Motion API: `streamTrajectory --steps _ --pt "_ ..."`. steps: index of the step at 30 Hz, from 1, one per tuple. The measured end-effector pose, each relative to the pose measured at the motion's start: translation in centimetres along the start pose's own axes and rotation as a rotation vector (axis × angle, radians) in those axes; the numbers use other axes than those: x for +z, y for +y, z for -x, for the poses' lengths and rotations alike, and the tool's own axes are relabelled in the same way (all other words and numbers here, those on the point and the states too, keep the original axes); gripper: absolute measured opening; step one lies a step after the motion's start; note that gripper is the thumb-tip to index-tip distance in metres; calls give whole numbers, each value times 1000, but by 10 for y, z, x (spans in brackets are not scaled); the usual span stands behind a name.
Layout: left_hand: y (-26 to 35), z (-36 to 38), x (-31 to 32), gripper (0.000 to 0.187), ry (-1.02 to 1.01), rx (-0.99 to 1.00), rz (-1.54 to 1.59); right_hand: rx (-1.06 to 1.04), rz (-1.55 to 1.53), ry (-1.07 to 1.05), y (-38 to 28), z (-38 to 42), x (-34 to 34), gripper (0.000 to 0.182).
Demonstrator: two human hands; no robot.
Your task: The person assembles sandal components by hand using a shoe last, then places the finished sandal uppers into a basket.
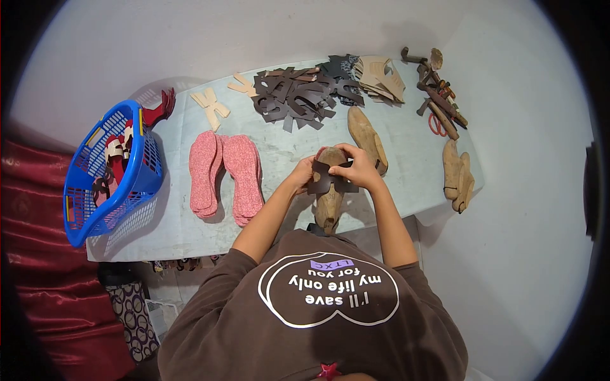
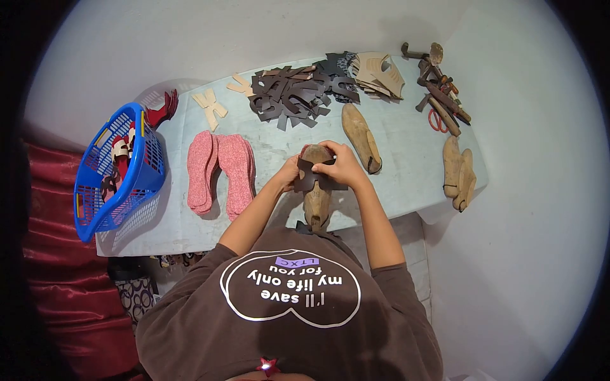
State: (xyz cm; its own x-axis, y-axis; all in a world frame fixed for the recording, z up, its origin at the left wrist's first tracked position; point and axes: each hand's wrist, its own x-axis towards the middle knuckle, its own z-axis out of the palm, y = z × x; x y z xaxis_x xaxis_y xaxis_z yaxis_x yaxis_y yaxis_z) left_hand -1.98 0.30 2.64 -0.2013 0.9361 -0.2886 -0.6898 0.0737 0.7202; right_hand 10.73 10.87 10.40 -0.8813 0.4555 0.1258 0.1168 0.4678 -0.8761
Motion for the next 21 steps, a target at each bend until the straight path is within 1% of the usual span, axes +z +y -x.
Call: streamTrajectory --steps 2,4,5,7,8,11,13,14,16,17,19,20,21 --pt "-2 -2 -4 21 -16 1 12 10 5 14 4 0 1 44" --pt "-12 -13 -20 29 43 155 -114 18 8 22 4 0 3 44" --pt "-12 -16 -25 29 44 155 -114 27 -5 21 3 0 2 44" --pt "-7 -17 -23 28 32 233 -171 35 -16 20 2 0 1 45" --pt "-6 -16 -22 28 33 236 -170 51 -2 21 3 0 1 45" --pt "4 -4 -12 24 27 187 -205 73 4 22 7 -2 1 45" --pt "6 -1 -13 22 8 109 25 83 -3 26 8 -1 0 46" --pt "8 -1 -14 22 6 109 24 87 6 40 7 0 -1 46" --pt "17 7 -10 25 -35 30 165 91 14 55 6 0 -3 47" --pt "20 8 -10 25 -34 30 164 119 8 38 4 0 -4 48" --pt "27 11 -10 35 -125 225 -395 147 1 18 5 0 -3 50" --pt "29 11 -8 35 -122 225 -394 145 -50 24 8 0 -2 51" --pt "33 13 -3 42 -128 224 -487 143 -100 30 8 0 -1 52"
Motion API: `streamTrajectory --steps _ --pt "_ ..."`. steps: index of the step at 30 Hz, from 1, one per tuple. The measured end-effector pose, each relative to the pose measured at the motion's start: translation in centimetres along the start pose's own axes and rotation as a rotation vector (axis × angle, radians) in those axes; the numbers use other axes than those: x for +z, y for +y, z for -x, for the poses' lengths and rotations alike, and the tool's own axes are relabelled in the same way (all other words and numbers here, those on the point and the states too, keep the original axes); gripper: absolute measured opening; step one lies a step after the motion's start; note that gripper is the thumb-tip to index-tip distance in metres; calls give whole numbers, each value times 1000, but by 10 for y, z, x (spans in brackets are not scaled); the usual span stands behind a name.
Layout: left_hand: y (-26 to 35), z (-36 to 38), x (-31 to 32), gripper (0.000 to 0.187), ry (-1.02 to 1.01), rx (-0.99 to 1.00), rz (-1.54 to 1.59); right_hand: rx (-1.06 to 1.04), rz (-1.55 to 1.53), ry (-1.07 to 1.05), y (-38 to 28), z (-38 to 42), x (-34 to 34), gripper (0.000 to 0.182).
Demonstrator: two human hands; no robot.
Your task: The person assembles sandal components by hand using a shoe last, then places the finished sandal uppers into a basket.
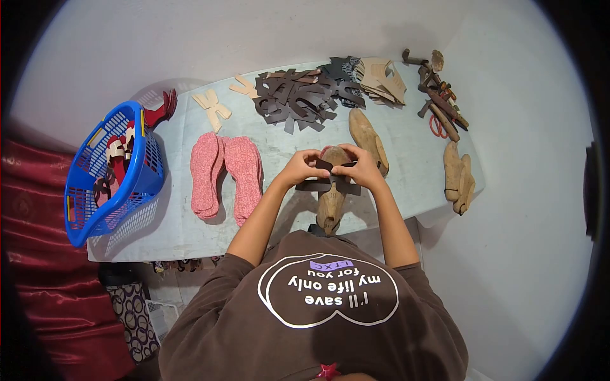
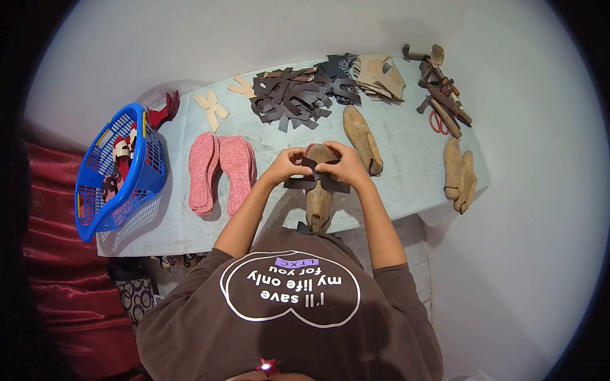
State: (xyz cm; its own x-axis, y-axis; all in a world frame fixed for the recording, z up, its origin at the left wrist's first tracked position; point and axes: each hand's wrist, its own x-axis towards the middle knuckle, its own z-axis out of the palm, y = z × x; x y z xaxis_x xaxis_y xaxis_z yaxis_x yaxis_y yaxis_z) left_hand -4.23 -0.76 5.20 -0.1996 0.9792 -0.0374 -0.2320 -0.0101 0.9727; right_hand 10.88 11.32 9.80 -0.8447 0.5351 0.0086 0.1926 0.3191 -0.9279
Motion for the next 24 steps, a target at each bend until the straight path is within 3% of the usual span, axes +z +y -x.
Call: streamTrajectory --steps 2,5,7,9,10,14,18,20,24 --pt "12 0 7 52 24 -27 -189 11 64 10 -5 2 0 53" --pt "17 -2 15 49 86 -34 -374 -40 157 27 -1 2 -2 53" --pt "19 -2 17 47 91 -59 -334 -102 186 36 14 1 -8 52" --pt "19 -1 17 45 95 -83 -293 59 -14 68 30 3 -18 48" --pt "18 0 15 45 111 -101 -265 85 -71 81 32 7 -22 35" --pt "15 2 8 45 140 -123 -258 206 -240 40 41 17 -34 15" --pt "16 2 9 44 131 -147 -266 220 -342 127 46 17 -26 10" --pt "15 3 11 45 136 -101 -169 278 -594 94 51 15 -27 11" --pt "11 3 9 46 117 -102 -143 278 -546 82 51 13 -23 12"
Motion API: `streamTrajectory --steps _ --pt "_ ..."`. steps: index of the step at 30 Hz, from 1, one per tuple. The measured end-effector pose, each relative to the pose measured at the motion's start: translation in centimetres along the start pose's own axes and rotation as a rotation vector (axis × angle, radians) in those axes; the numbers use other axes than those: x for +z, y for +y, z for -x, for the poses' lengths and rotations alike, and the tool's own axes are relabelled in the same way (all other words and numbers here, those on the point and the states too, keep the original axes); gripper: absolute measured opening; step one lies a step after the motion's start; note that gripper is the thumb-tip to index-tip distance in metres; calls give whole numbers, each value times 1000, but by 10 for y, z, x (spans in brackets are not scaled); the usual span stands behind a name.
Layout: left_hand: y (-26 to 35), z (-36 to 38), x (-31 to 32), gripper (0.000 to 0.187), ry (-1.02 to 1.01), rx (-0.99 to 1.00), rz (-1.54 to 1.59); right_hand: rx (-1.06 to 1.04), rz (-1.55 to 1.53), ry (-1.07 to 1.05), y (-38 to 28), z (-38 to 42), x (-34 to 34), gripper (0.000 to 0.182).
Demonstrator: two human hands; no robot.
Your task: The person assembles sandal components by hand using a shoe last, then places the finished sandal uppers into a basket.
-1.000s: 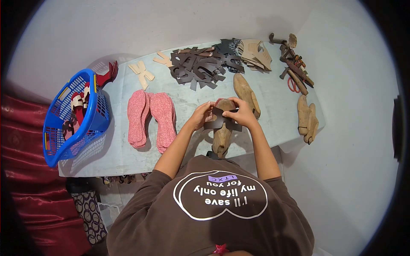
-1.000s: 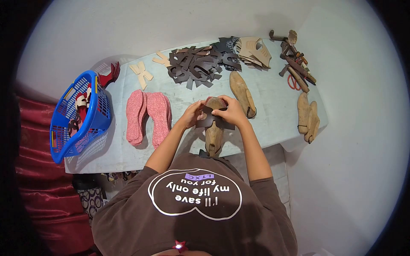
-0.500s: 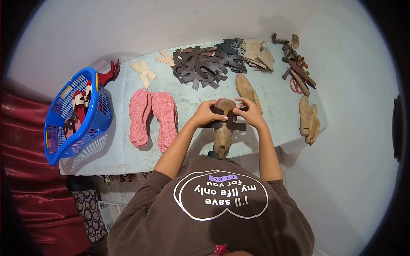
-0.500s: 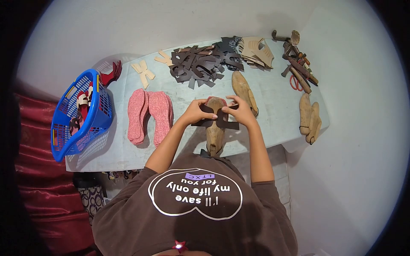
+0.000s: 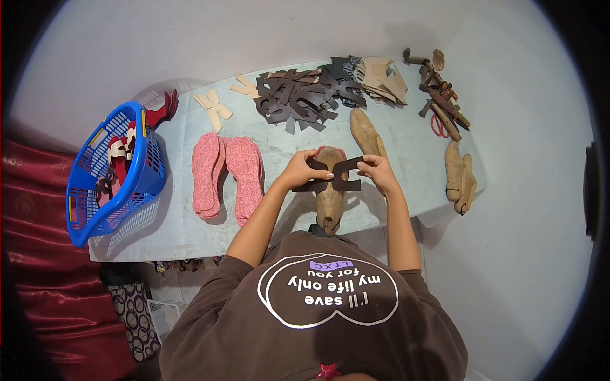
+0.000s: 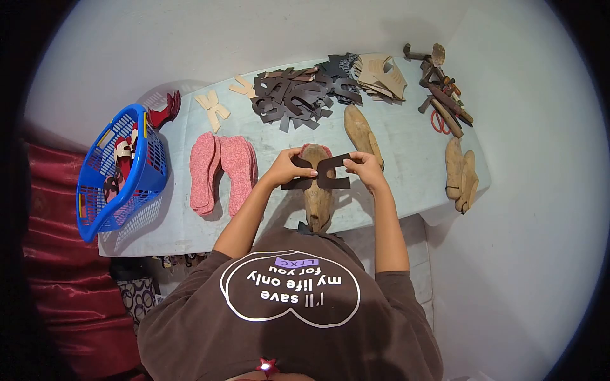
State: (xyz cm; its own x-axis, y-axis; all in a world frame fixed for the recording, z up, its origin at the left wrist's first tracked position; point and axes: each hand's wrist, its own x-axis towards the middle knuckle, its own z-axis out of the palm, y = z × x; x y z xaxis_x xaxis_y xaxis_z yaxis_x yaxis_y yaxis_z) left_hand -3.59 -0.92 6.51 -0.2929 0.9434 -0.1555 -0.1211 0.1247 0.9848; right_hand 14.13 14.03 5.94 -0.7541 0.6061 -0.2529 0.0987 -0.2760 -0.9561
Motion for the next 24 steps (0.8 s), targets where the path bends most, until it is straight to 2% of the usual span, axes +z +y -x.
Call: streamTrajectory --steps 3,5,6,8,14,18,21,23,24 --pt "5 2 3 48 -16 28 35 7 122 42 4 -5 5 14" --pt "7 2 5 54 -19 13 -48 163 -2 20 3 -7 11 16" --pt "8 1 4 54 -19 14 -48 162 -2 20 8 -9 10 16" --pt "8 0 4 56 -42 30 -35 254 -308 -160 21 -15 6 20" --pt "13 2 5 58 -42 38 -80 300 -360 -319 16 -16 10 20" --pt "10 3 5 57 -18 -1 -38 273 -352 -295 20 -18 11 21" --pt "11 5 4 55 17 79 -32 242 -180 -272 25 -22 9 23" --pt "9 4 2 52 -5 36 -41 169 -7 -116 13 -15 22 20" --pt "11 5 2 52 -4 36 -40 169 -7 -117 13 -15 22 20"
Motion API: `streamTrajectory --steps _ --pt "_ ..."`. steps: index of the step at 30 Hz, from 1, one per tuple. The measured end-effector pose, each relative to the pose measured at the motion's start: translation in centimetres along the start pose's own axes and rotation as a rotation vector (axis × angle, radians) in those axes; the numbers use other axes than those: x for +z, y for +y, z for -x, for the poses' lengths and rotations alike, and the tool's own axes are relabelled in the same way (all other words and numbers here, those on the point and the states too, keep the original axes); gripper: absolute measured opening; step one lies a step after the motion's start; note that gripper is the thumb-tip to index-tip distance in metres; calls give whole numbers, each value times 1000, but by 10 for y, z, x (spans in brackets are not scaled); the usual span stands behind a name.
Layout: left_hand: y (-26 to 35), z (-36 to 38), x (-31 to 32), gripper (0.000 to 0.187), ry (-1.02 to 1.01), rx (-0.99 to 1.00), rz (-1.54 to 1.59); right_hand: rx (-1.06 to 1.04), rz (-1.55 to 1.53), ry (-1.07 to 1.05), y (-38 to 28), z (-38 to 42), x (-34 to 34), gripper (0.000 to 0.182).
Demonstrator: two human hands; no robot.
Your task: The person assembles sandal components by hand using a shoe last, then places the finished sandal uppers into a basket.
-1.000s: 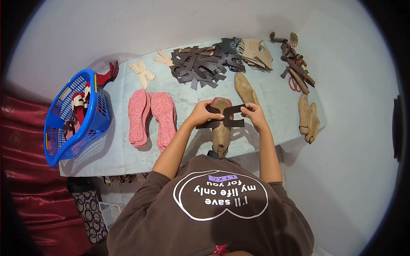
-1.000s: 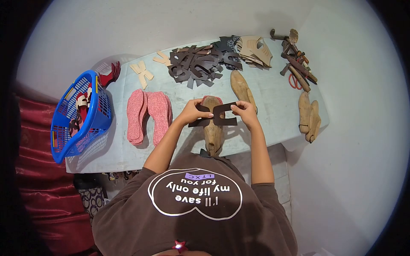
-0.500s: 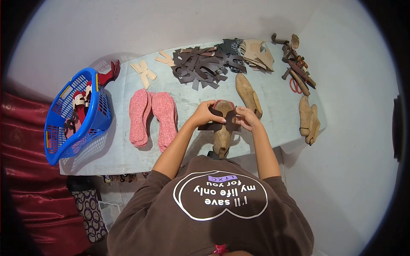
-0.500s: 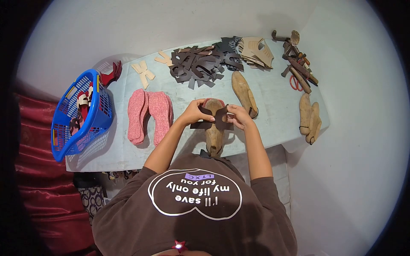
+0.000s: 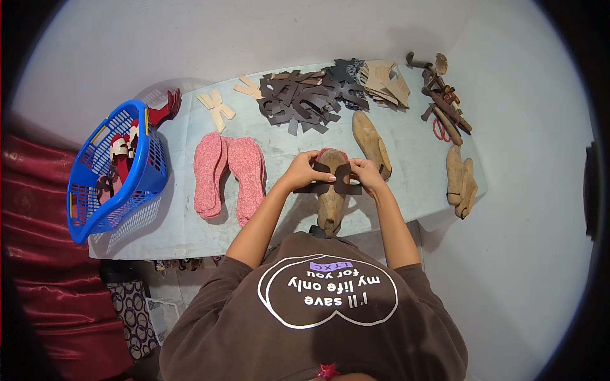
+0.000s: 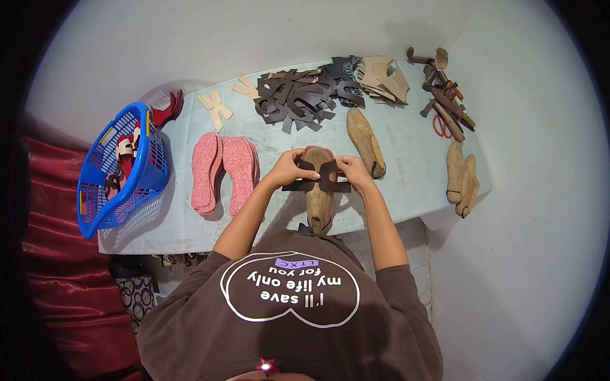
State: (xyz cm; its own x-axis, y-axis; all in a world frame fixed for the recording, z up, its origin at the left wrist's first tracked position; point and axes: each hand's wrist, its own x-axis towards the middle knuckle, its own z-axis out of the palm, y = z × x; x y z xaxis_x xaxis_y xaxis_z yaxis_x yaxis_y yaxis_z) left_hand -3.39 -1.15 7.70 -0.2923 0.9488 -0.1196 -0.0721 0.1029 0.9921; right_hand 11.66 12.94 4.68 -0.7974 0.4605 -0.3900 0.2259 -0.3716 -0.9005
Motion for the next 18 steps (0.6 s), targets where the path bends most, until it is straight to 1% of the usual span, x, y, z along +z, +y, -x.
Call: streamTrajectory --steps 2,6,8,12,14,18 --pt "3 1 -1 49 16 -92 -116 -83 33 62 0 0 1 15" --pt "-7 -1 -2 48 29 -49 -46 -101 -74 47 -8 9 2 18" --pt "-4 0 0 49 20 -71 -31 -147 309 -44 -17 17 8 21" --pt "-4 0 0 48 45 -70 -36 -148 290 -25 -23 20 12 23" --pt "-3 0 -1 47 23 -60 -3 -171 361 -46 -24 19 12 21" --pt "-7 0 -3 47 3 -74 35 -186 389 -85 -29 20 12 21"
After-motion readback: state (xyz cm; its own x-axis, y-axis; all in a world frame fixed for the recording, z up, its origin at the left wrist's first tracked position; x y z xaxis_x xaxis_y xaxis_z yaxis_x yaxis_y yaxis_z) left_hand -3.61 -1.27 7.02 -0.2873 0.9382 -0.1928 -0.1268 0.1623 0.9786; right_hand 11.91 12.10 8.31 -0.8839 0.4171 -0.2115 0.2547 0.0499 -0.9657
